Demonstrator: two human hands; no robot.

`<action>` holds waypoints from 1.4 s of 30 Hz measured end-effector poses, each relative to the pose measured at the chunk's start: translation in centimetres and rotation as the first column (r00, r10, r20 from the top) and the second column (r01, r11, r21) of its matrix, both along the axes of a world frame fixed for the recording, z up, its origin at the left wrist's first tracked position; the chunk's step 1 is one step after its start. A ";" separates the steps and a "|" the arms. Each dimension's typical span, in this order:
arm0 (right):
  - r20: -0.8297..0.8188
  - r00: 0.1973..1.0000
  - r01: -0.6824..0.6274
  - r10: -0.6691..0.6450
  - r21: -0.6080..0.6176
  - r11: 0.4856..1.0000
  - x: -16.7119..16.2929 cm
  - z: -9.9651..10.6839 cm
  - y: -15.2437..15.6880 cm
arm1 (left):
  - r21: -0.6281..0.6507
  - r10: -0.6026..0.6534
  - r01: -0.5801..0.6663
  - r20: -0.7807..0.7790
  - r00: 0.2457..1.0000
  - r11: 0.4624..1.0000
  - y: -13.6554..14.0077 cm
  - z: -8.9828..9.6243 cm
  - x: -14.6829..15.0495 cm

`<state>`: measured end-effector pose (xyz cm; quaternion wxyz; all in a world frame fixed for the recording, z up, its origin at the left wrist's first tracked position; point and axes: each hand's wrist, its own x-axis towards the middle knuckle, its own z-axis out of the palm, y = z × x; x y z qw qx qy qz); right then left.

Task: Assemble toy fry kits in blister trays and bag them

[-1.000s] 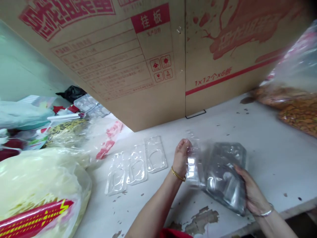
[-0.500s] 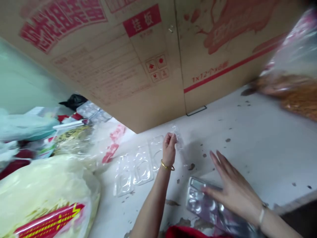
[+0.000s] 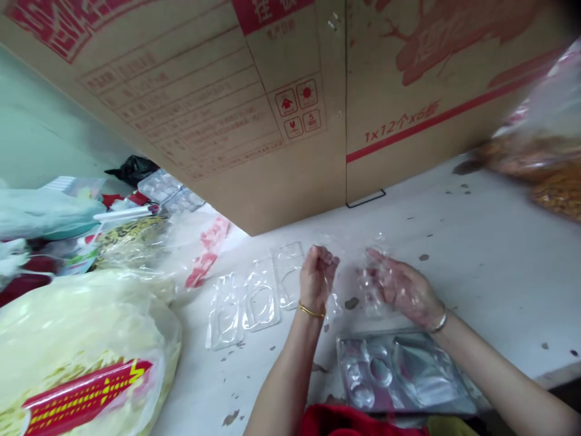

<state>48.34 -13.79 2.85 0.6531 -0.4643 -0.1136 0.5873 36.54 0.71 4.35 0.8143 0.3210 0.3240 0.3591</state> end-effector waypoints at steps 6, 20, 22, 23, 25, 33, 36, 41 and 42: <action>0.810 0.492 0.163 0.320 -0.446 0.880 5.0 -2.0 4.0 | -0.035 -0.020 0.020 0.008 1.000 0.999 4.2 -3.7 -0.7; 0.934 -0.030 -0.384 0.355 -0.339 0.859 -0.3 0.6 -1.1 | 0.751 0.368 0.159 -0.483 0.794 0.641 3.4 -6.7 -2.6; 0.911 -0.088 -0.488 0.402 -0.391 0.780 -2.3 0.3 -5.1 | 0.803 0.351 0.374 -0.555 0.754 0.464 2.0 -6.1 -3.0; 0.903 -0.118 -0.508 0.413 -0.412 0.757 -3.2 -0.1 -6.7 | 0.786 0.317 0.490 -0.607 0.729 0.378 1.2 -5.9 -3.1; 0.899 -0.177 -0.483 0.402 -0.435 0.760 -4.7 -1.3 -8.9 | 0.690 0.230 0.700 -0.723 0.651 0.186 -0.5 -5.6 -3.4; 0.925 -0.176 -0.208 0.336 -0.369 0.906 -5.6 -1.4 -9.8 | 0.423 0.355 0.906 -0.847 0.395 0.002 -1.3 -6.2 -4.1; 0.938 0.144 -0.087 0.315 -0.305 0.948 -3.7 0.2 -10.8 | 0.483 0.296 0.875 -0.834 0.466 -0.017 -0.7 -5.6 -1.5; 0.483 0.864 0.335 -0.139 -0.346 0.877 -1.5 1.5 -14.5 | 0.613 0.163 0.784 -0.767 0.621 -0.103 -1.1 -6.1 3.9; 0.393 0.886 0.406 -0.247 -0.398 0.823 -1.3 1.5 -15.2 | 0.625 0.153 0.774 -0.759 0.633 -0.105 -1.1 -6.3 4.2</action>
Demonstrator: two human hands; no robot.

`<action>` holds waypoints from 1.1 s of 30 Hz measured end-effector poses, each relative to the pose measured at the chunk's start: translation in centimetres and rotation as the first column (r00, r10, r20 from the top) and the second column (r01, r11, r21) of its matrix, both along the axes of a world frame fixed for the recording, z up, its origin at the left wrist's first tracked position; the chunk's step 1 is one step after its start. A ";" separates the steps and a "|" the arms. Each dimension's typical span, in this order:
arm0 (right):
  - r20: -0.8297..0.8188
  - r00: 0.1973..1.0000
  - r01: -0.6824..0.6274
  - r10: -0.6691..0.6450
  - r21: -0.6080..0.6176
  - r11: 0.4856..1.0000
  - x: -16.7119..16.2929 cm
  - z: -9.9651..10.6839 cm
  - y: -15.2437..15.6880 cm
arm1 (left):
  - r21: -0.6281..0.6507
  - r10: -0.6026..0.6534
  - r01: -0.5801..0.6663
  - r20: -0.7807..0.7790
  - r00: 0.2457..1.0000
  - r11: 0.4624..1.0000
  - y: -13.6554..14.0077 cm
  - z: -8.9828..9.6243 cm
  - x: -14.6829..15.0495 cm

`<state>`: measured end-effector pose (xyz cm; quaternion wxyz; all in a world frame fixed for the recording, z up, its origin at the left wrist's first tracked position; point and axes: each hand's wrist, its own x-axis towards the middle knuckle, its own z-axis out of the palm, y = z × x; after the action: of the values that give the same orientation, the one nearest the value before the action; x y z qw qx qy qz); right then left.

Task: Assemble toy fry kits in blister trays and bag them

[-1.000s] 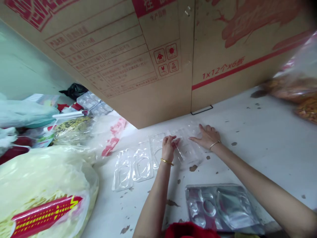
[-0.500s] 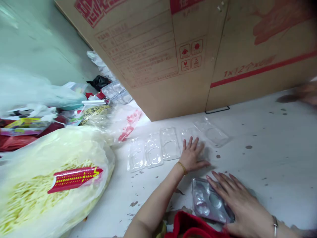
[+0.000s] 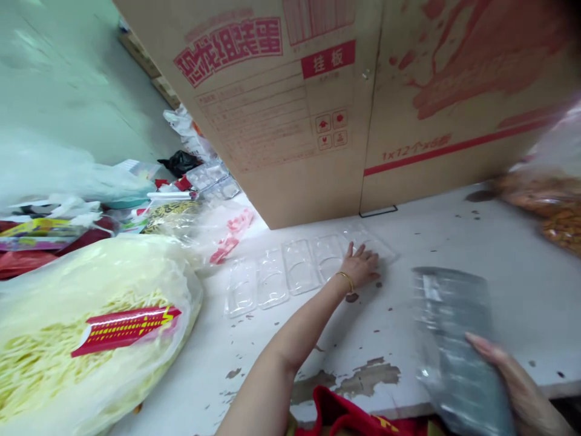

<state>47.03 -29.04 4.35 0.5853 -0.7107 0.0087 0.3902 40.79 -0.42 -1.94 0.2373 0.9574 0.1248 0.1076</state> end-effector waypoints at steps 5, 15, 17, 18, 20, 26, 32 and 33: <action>-0.187 0.943 0.287 -0.276 0.030 0.958 -0.2 0.3 -1.0 | -0.147 0.063 -0.053 0.065 0.996 0.988 0.3 1.3 -2.0; 0.022 0.999 -0.054 0.050 0.445 0.894 -1.6 0.9 3.2 | -0.852 0.106 0.022 0.091 0.990 0.524 -10.4 11.8 -2.7; 0.056 0.997 -0.073 0.053 0.446 0.892 -1.5 0.3 3.1 | -0.942 0.192 -0.031 0.035 0.981 0.335 -11.5 11.9 -2.3; 0.076 0.995 -0.088 0.060 0.444 0.892 -1.4 0.2 3.1 | -0.965 0.215 -0.046 0.010 0.976 0.257 -11.9 11.8 -2.0; 0.110 0.991 -0.121 0.079 0.449 0.885 -1.1 0.1 2.9 | -0.983 0.228 -0.063 -0.022 0.973 0.175 -12.5 11.7 -1.4; -0.040 0.995 -0.057 0.091 0.517 0.854 0.5 1.0 2.7 | -0.987 0.240 -0.037 0.001 0.971 0.153 -13.9 11.2 1.0; -0.337 0.941 0.168 0.008 0.489 0.856 2.8 0.7 1.1 | -0.998 0.244 -0.023 -0.036 0.969 -0.056 -14.5 10.1 3.7; -0.424 0.906 0.232 -0.017 0.462 0.856 3.5 0.7 0.7 | -0.995 0.260 -0.012 -0.036 0.965 -0.094 -14.2 10.1 4.4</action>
<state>50.53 -28.36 5.02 0.7597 -0.4351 0.0747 0.4775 45.15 -14.61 8.20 0.8594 0.4435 0.2394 0.0857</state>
